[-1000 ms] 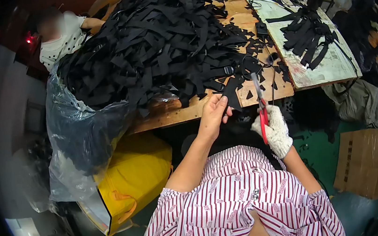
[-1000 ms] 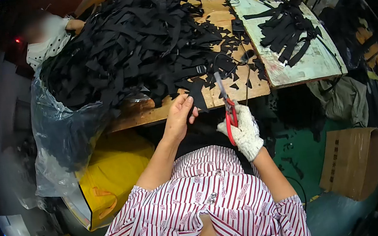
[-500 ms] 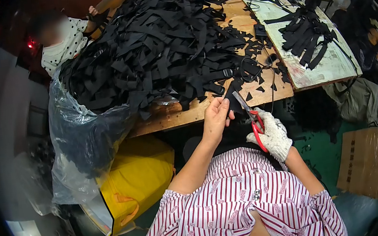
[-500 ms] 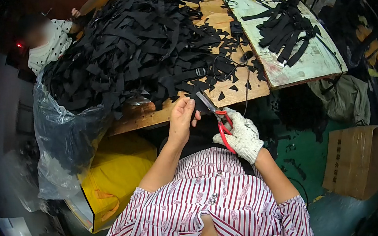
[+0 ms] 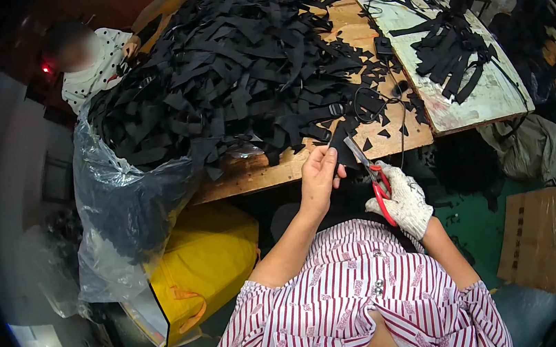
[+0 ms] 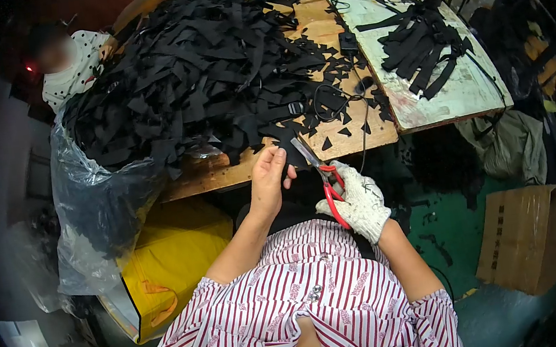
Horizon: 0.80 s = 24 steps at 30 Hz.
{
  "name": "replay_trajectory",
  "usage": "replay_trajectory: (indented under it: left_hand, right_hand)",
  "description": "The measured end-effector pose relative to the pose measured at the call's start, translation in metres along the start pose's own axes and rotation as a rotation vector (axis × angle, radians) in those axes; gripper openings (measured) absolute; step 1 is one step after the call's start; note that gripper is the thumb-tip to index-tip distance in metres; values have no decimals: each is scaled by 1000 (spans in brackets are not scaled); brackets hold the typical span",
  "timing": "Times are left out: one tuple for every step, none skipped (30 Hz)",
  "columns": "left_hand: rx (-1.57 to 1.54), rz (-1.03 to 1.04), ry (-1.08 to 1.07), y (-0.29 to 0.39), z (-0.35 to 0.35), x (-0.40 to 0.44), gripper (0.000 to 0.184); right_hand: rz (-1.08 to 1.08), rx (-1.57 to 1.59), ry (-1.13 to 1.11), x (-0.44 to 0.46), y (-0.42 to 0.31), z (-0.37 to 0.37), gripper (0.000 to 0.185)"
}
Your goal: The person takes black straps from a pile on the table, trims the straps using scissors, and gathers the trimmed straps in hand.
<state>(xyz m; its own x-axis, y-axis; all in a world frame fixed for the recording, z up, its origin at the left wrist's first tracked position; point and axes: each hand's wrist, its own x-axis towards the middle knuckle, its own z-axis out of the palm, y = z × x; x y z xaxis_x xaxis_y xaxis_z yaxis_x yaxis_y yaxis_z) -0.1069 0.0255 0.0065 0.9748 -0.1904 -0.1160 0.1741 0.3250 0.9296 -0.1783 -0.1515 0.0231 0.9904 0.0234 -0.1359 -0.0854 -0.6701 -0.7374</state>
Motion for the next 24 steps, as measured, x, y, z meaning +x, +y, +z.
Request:
replay_trajectory:
  left_hand:
    - [6, -15, -14, -2, 2, -1, 16]
    - [11, -30, -26, -3, 3, -2, 15]
    - [16, -18, -31, -3, 2, -2, 16]
    - [20, -8, -3, -3, 0, -1, 16]
    - [24, 4, 24, 0, -2, 1, 17]
    - [-1, 23, 47, 2, -3, 3, 17]
    - [-1, 25, 51, 3, -5, 4, 17]
    - [-11, 48, 68, 4, -6, 5, 17]
    - [-20, 70, 85, 5, -7, 5, 16]
    - [-34, 49, 79, 4, -7, 4, 16]
    - [-21, 35, 57, 2, -6, 3, 16]
    - [-8, 18, 34, 0, -5, 1, 16]
    - [10, 0, 11, 0, -2, 0, 17]
    - [20, -19, -35, -5, -2, -1, 16]
    - [31, -38, -79, -6, -1, -3, 16]
    - [6, -46, -77, -8, 2, -4, 15]
    - [7, -47, -77, -8, 2, -5, 15]
    - [29, -45, -76, -7, 4, -4, 17]
    - [52, -44, -76, -7, 4, -4, 18]
    - [54, -44, -74, -7, 3, -4, 18]
    - [62, -55, -84, -6, 3, -5, 18]
    - [72, -65, -96, -6, 2, -5, 18]
    - [73, -65, -95, -5, 3, -5, 18]
    - [63, -74, -85, -4, 5, -5, 19]
  right_hand:
    - [-22, -25, 26, 2, 0, 1, 84]
    - [-12, -23, 9, 3, -1, -1, 84]
    - [-10, -22, 8, 3, -2, -2, 84]
    - [-6, -26, 0, 3, -3, -2, 84]
    - [-3, -30, -9, 4, -4, -3, 84]
    - [-6, -29, -11, 4, -5, -4, 84]
    - [21, -1, -38, 2, -6, -5, 84]
    - [48, 26, -66, 1, -6, -5, 84]
    - [42, 20, -57, 1, -3, -4, 84]
    - [42, 21, -59, 1, -1, -4, 84]
    - [14, 17, -48, 1, 1, -4, 84]
    - [-11, 12, -36, 0, 2, -3, 84]
    - [-5, 12, -35, 0, 3, -2, 84]
    - [-14, -5, -13, 1, 3, -1, 84]
    - [-23, -22, 8, 2, 2, 0, 84]
    - [-1, -16, -14, 3, -3, -3, 83]
    - [0, -15, -14, 3, -2, -2, 83]
    - [-19, -3, -4, 5, 0, -1, 83]
    - [-38, 10, 7, 5, 2, 0, 83]
    - [-38, 11, 5, 6, 2, 2, 83]
    - [-66, 30, 33, 6, 3, 3, 82]
    - [-94, 50, 63, 6, 4, 5, 81]
    - [-95, 51, 62, 5, 5, 7, 81]
    - [-74, 64, 69, 3, 6, 10, 79]
